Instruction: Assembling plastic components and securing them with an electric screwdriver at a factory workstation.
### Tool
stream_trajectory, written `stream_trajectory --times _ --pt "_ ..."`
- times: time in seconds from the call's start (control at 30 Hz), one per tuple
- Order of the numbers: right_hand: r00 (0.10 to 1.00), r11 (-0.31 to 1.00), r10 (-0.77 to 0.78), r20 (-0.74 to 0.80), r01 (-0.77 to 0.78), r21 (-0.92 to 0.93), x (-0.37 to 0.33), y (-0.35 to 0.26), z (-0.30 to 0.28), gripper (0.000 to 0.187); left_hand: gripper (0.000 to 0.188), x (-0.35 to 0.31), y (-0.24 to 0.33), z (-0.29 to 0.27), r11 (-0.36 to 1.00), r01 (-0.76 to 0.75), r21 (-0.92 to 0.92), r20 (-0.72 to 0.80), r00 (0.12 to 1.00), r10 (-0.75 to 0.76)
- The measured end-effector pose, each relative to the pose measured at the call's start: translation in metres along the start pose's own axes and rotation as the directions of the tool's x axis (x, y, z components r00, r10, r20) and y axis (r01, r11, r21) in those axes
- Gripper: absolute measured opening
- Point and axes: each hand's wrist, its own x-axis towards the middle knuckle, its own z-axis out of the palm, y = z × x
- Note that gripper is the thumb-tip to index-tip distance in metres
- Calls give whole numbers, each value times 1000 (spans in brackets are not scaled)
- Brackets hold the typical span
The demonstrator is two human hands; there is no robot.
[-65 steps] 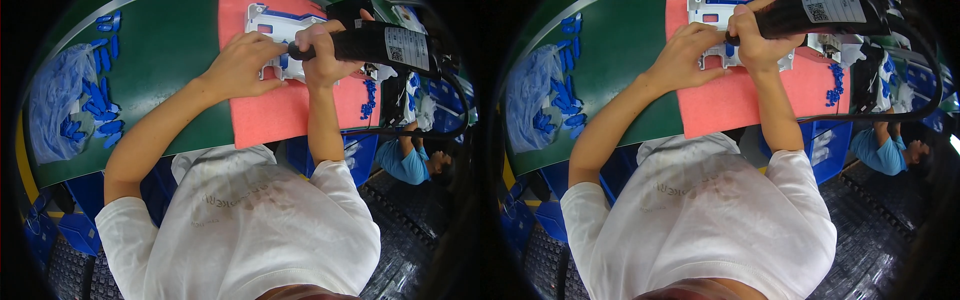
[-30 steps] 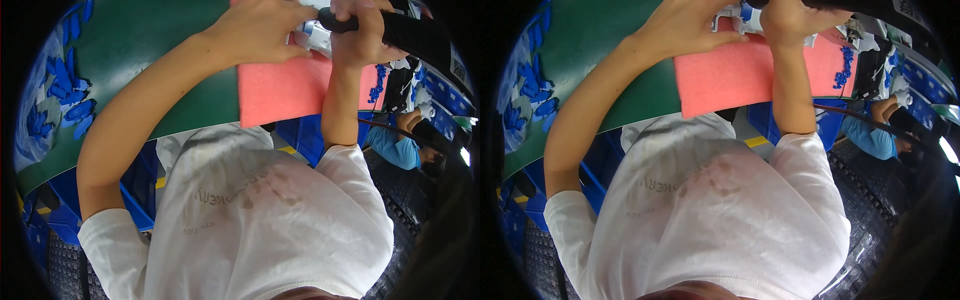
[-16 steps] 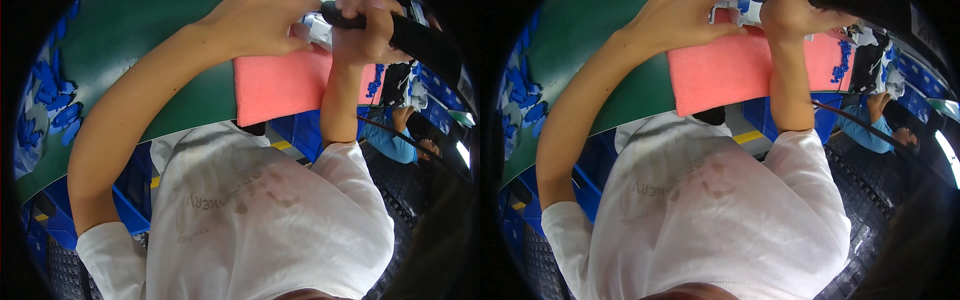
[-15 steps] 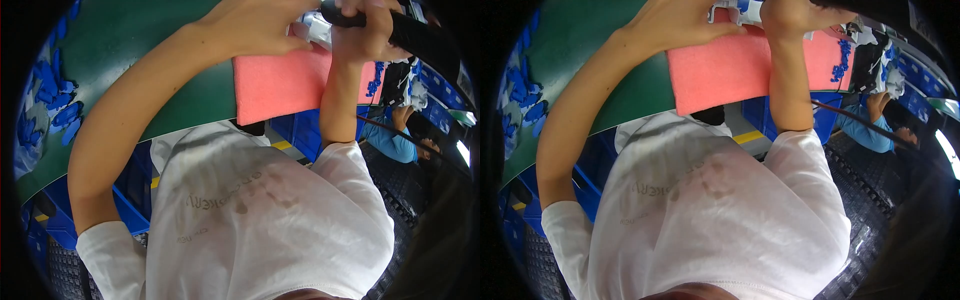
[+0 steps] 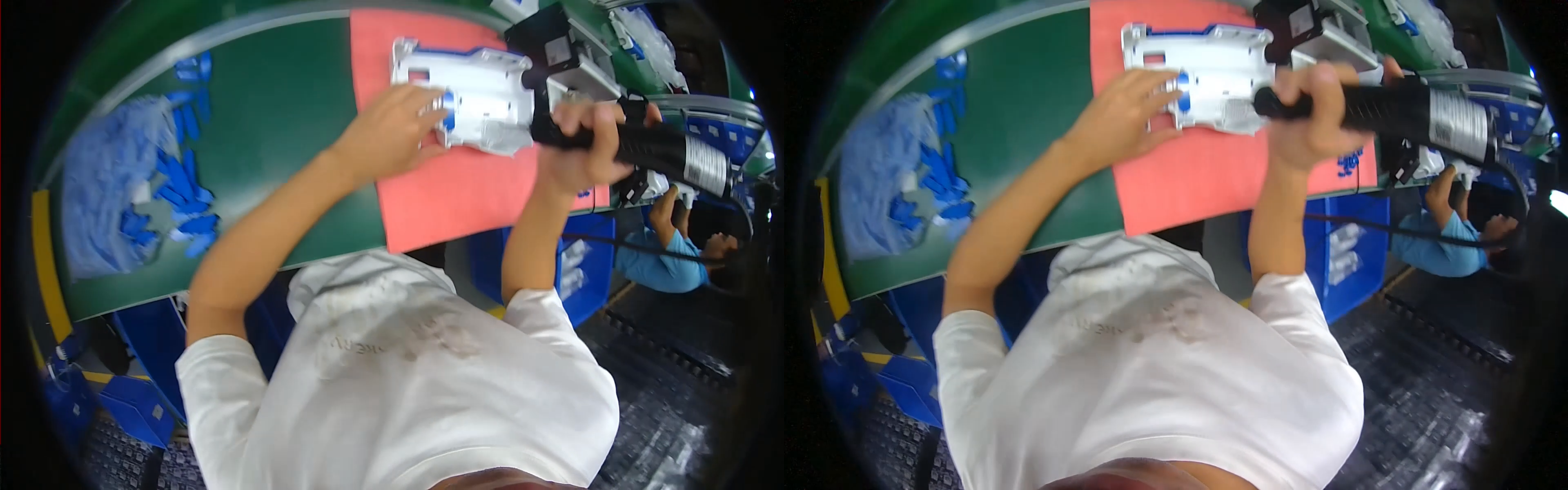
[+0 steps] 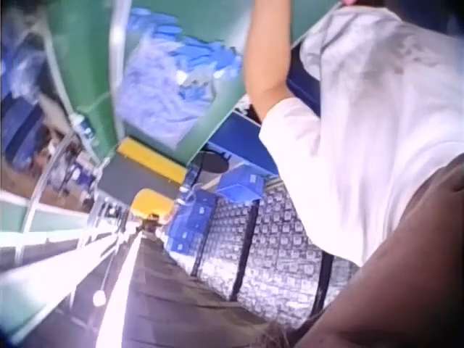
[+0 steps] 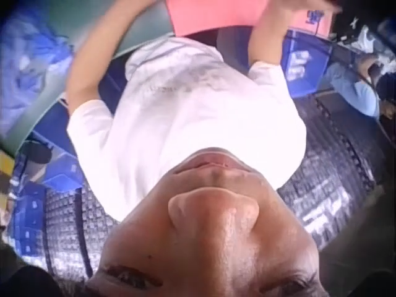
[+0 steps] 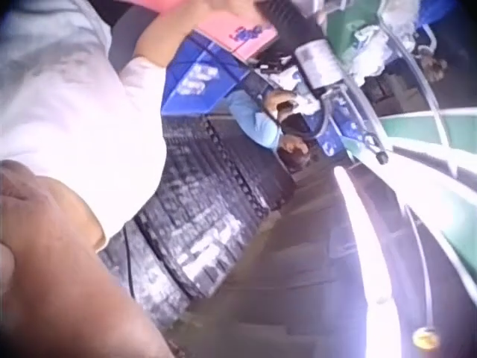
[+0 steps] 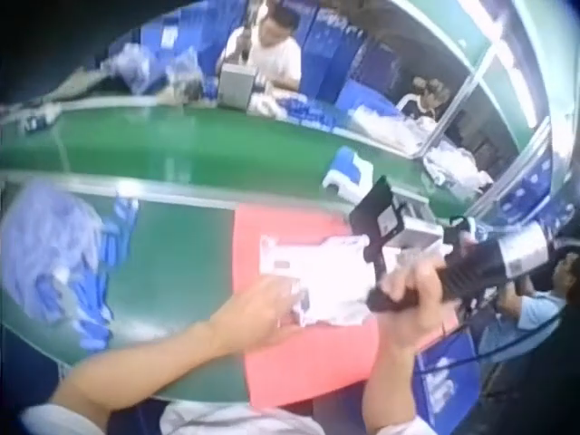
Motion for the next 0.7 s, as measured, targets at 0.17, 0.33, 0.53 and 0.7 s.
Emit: stream_trajectory --times 0.17,0.33,0.53,0.7 --pt "998 992 53 22 -50 -115 1 -47 -52 63 39 8 13 -15 987 -11 158 53 999 3" --pt "992 949 96 88 -64 -309 -9 -42 -130 49 36 47 3 -70 978 187 95 -87 980 -179" --pt "895 780 434 -105 -432 -452 -31 -13 -136 46 36 104 -142 -95 865 258 431 -212 960 -181" --pt "881 778 443 -169 -471 -417 -39 -7 -160 45 61 110 -242 -105 629 326 705 -155 937 -313"
